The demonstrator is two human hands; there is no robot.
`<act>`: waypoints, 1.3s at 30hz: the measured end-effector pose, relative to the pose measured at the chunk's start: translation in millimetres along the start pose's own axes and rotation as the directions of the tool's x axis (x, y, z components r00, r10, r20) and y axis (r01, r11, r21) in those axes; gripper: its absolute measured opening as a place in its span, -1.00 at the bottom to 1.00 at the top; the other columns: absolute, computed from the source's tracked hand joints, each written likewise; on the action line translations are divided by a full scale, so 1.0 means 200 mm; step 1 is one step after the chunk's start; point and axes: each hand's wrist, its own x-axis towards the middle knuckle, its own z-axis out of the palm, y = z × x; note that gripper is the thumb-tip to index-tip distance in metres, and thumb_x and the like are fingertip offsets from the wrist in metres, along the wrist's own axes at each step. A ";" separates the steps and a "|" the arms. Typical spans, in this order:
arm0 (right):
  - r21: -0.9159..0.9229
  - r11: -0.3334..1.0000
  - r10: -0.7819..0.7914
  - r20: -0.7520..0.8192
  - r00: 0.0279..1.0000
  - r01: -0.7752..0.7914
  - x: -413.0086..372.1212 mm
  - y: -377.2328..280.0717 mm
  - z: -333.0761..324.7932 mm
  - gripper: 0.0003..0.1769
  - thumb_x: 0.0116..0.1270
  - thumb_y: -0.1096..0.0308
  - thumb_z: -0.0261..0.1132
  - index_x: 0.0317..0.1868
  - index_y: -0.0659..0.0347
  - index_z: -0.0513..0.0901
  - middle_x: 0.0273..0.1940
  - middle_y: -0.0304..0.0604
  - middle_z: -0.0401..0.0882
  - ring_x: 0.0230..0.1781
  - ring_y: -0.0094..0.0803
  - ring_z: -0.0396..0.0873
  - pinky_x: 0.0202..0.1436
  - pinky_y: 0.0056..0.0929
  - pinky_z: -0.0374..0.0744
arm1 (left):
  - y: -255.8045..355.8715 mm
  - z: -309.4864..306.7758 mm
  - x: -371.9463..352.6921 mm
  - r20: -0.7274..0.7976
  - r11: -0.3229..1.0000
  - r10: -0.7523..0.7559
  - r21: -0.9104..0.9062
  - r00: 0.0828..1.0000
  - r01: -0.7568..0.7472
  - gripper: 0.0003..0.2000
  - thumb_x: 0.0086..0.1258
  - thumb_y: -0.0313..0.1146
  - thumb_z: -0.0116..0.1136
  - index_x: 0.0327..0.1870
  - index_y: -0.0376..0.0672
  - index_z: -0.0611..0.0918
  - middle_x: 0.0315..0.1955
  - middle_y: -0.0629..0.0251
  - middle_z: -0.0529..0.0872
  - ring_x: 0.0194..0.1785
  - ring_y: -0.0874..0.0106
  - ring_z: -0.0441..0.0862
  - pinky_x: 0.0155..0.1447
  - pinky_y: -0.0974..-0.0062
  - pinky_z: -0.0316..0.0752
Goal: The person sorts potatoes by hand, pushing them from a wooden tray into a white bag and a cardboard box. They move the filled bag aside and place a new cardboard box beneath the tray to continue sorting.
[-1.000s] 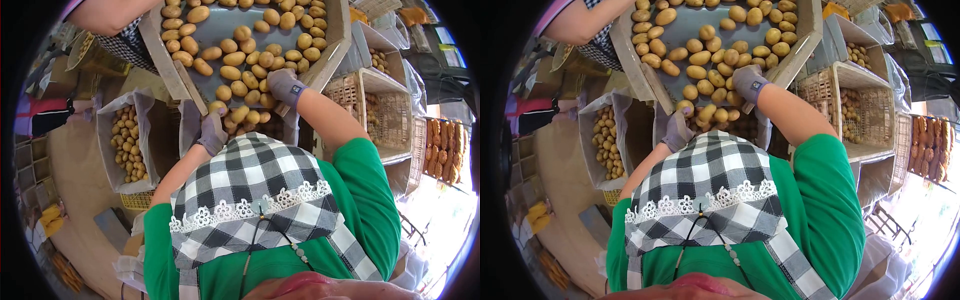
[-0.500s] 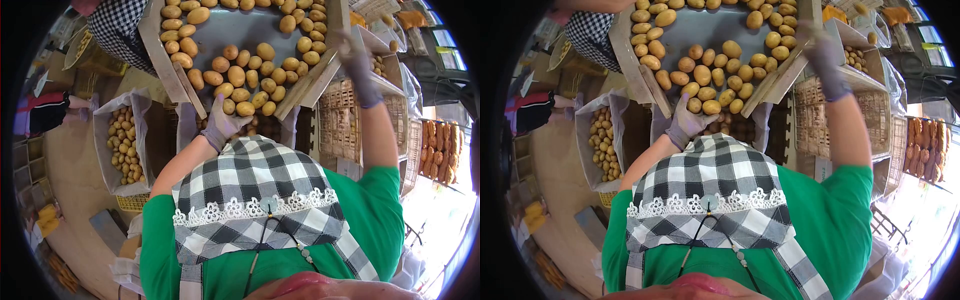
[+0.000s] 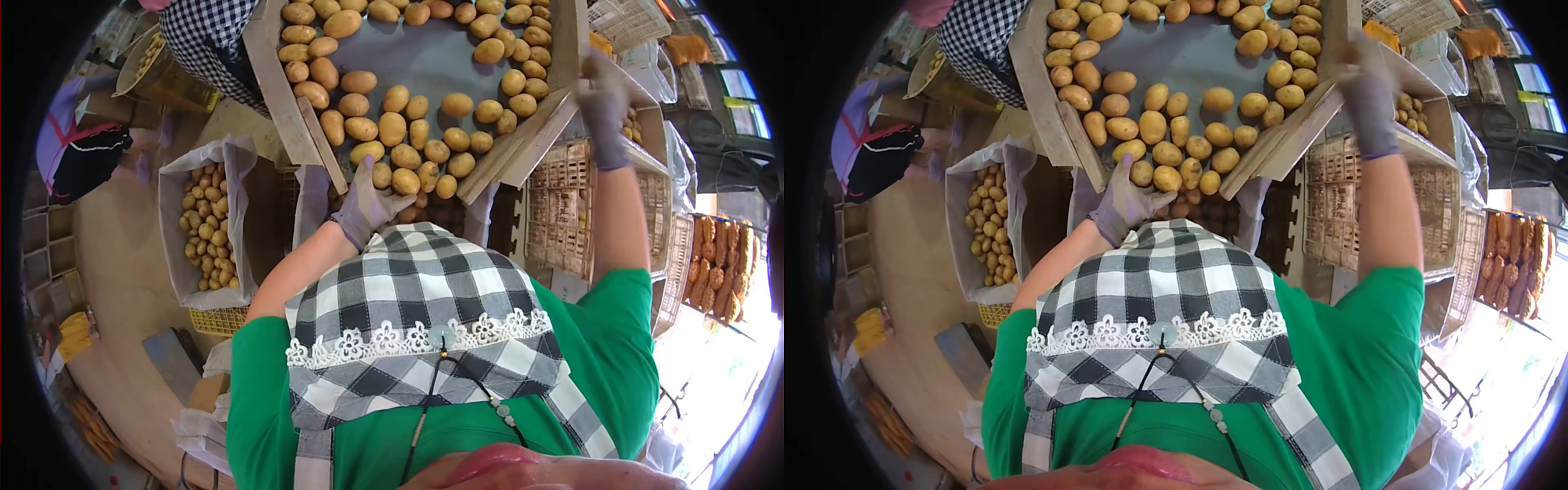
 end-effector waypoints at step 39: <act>0.322 0.859 -0.511 0.477 0.715 0.399 -0.30 -1.26 0.59 -0.46 0.22 0.00 0.24 0.19 -0.02 0.51 0.27 -0.26 0.40 0.38 0.07 0.19 0.27 0.15 0.35 | 0.00 0.06 -0.15 0.021 0.996 -0.013 0.084 1.000 0.011 -0.15 0.29 0.43 -0.18 0.43 -0.03 0.11 0.39 0.09 0.11 0.42 0.01 0.14 0.39 -0.24 0.09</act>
